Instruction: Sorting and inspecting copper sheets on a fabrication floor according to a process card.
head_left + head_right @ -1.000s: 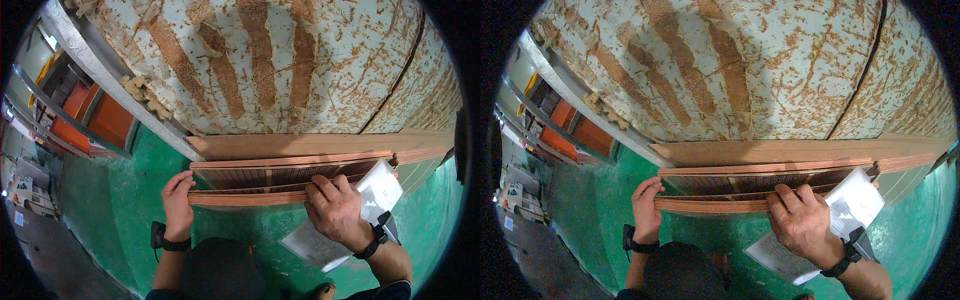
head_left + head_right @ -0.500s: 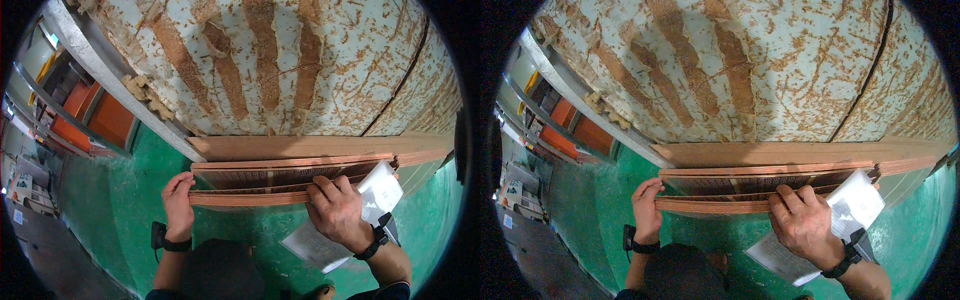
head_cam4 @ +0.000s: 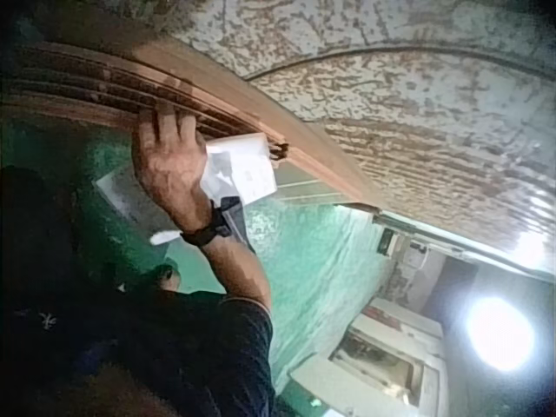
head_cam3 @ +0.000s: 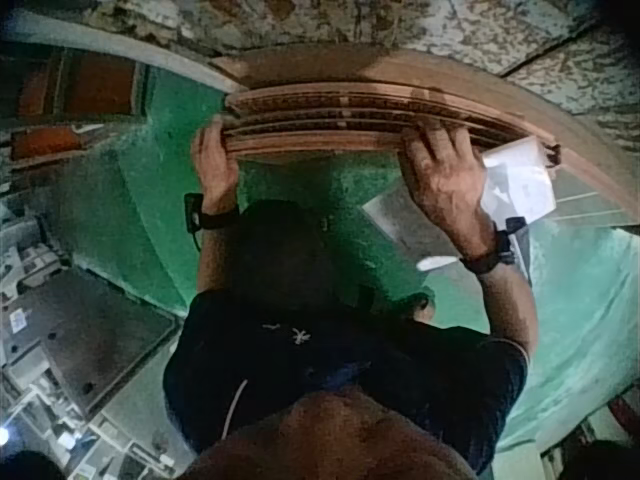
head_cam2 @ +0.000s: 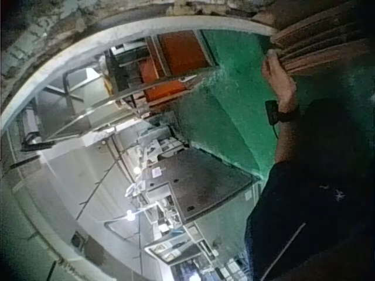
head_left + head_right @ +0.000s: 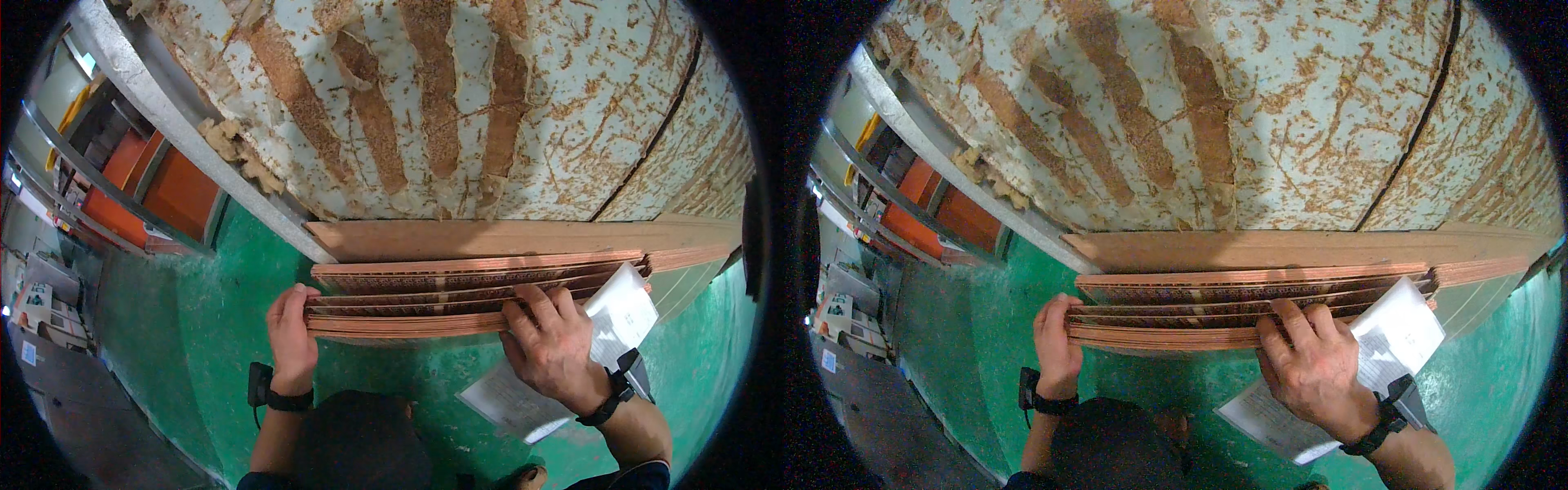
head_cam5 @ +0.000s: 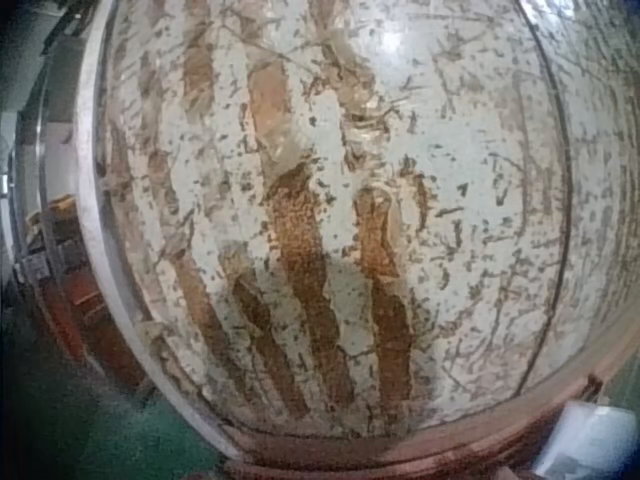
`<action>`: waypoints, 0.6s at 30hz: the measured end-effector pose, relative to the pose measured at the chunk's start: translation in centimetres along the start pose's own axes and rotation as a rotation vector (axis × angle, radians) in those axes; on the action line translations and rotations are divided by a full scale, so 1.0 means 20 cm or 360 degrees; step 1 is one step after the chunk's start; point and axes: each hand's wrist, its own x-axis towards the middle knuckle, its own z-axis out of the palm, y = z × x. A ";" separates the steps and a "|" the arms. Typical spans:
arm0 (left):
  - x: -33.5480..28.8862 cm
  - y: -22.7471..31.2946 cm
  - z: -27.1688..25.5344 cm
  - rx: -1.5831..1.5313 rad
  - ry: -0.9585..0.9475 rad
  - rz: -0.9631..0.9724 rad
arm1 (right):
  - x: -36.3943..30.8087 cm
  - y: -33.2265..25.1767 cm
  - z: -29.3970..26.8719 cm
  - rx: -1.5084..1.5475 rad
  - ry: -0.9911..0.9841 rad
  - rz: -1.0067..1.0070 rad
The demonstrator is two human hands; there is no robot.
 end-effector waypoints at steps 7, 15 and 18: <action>0.02 -0.01 -0.06 0.0081 -0.0241 -0.0077 | -0.01 0.02 0.02 -0.0014 0.0074 -0.0102; 0.05 0.01 0.01 0.0084 -0.0189 0.0088 | 0.00 0.01 0.01 -0.0006 0.0015 -0.0040; 0.03 0.02 0.02 0.0056 -0.0173 0.0025 | 0.00 0.00 0.01 -0.0039 -0.0024 0.0038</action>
